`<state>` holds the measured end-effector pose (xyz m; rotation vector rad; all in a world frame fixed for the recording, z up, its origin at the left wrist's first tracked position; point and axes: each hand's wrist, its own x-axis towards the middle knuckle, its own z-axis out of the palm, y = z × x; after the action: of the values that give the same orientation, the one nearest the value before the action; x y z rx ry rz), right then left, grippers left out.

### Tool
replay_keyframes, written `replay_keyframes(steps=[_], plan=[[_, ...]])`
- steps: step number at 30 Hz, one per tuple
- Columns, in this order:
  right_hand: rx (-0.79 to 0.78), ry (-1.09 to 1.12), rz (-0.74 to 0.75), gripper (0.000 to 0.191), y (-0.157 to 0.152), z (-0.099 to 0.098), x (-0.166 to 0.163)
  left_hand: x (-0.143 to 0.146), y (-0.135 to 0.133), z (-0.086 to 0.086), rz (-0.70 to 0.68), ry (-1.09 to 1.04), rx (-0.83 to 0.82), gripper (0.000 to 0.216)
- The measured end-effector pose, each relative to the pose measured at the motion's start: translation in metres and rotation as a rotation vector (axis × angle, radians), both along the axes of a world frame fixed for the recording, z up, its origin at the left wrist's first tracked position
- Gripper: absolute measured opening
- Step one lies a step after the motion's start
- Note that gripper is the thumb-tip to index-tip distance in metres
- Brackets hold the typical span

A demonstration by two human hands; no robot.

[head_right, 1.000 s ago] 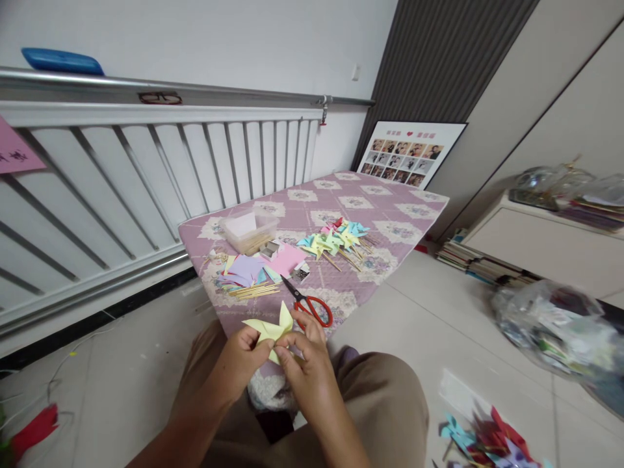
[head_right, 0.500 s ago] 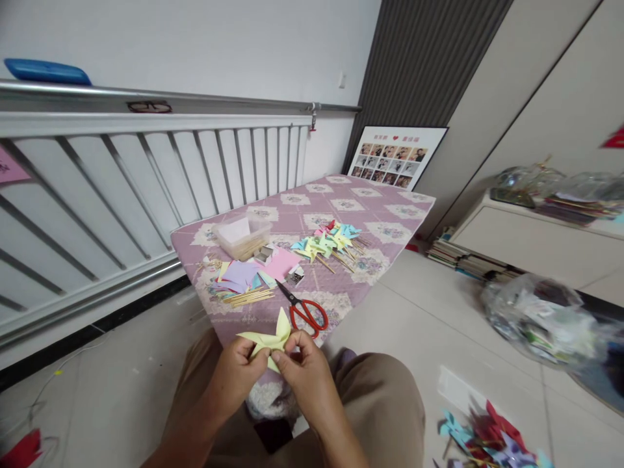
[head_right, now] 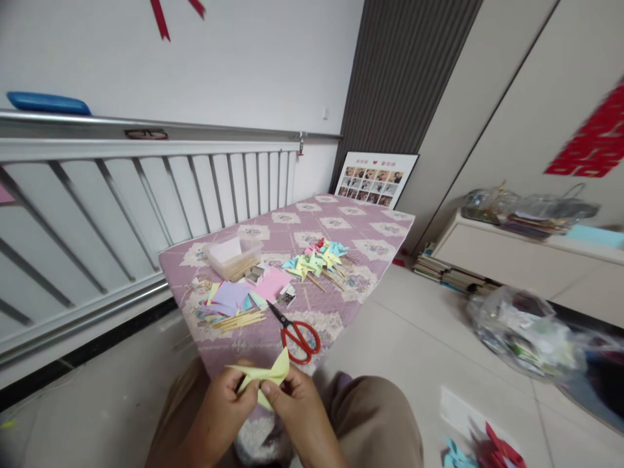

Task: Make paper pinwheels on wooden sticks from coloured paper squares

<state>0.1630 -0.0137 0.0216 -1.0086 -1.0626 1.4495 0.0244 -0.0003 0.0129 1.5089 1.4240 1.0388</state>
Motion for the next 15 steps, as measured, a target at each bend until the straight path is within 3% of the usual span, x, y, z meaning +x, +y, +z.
replay_keyframes(steps=[7, 11, 15], plan=[[-0.061, 0.104, 0.077, 0.037, 0.009, -0.023, 0.006, 0.0, 0.003, -0.007, -0.096, -0.044, 0.042, 0.009], [-0.096, 0.143, 0.096, 0.034, 0.005, -0.019, 0.007, 0.001, 0.0, -0.001, -0.088, -0.054, 0.048, 0.005], [-0.116, 0.187, 0.161, 0.032, 0.0, -0.01, 0.007, 0.001, -0.004, 0.004, -0.047, -0.057, -0.083, 0.005]])
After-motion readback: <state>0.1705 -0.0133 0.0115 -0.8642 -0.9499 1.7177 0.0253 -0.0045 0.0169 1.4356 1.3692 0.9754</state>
